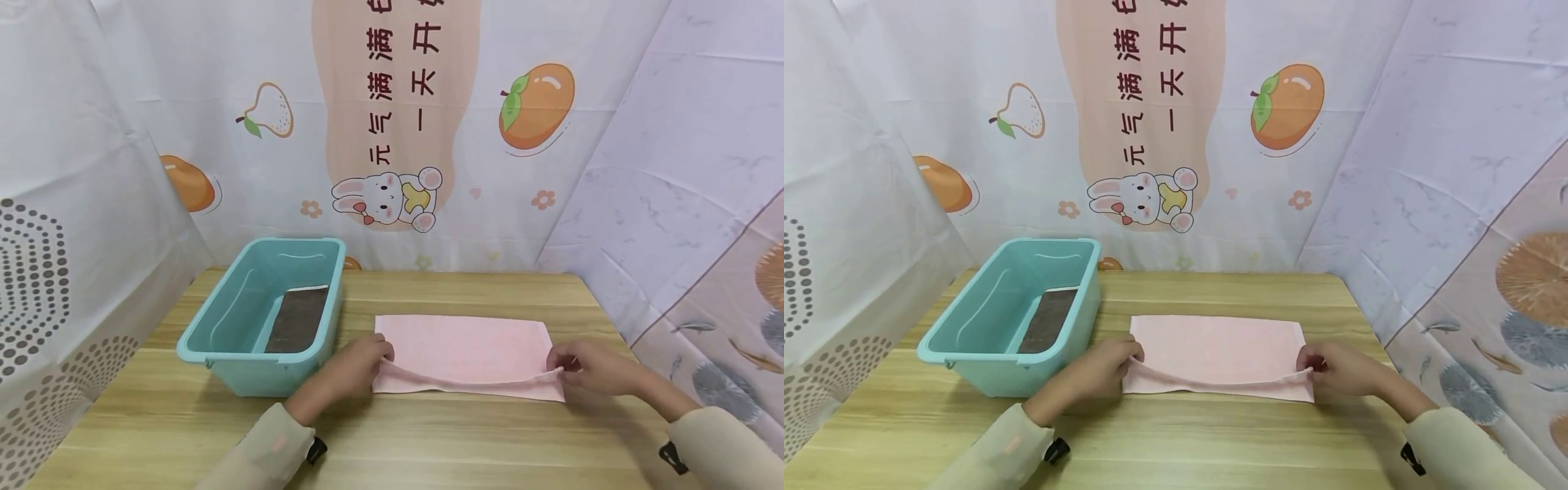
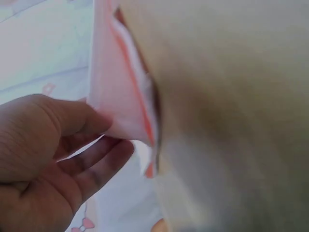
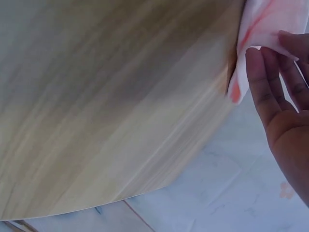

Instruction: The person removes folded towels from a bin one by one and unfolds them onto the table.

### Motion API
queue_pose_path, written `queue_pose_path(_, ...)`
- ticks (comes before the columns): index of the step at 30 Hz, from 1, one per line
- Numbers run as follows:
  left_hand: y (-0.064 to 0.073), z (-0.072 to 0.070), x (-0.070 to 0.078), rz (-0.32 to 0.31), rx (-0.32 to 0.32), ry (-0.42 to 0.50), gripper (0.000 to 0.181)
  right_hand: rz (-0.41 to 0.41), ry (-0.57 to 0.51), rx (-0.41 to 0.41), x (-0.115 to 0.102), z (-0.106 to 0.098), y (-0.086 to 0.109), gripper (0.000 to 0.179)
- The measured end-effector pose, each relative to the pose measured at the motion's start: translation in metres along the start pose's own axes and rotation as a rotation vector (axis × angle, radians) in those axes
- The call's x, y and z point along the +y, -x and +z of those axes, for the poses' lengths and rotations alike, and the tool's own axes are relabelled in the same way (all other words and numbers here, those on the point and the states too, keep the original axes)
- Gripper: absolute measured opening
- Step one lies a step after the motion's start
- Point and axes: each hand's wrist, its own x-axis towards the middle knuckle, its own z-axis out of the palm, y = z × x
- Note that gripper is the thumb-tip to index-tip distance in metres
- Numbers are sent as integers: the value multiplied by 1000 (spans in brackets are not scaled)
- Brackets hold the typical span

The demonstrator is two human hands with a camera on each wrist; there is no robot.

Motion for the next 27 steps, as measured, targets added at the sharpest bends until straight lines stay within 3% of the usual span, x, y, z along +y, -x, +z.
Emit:
queue_pose_path(4, -12, -5, -1, -36, 154, 28, 19, 39, -94, 28, 7, -10, -4, 20)
queue_pose_path(8, -23, -5, -4, -96, 231, 49, 18, 73, -133, 78, 13, -20, -11, 17)
queue_pose_path(16, -46, -6, -14, -295, 419, 133, 14, 253, -225, 182, 19, -46, -36, 11)
queue_pose_path(22, -71, -13, -18, -463, 519, 199, 15, 352, -270, 262, 24, -61, -51, 22)
queue_pose_path(27, -92, -16, -25, -511, 575, 227, 16, 384, -253, 330, 33, -69, -64, 27)
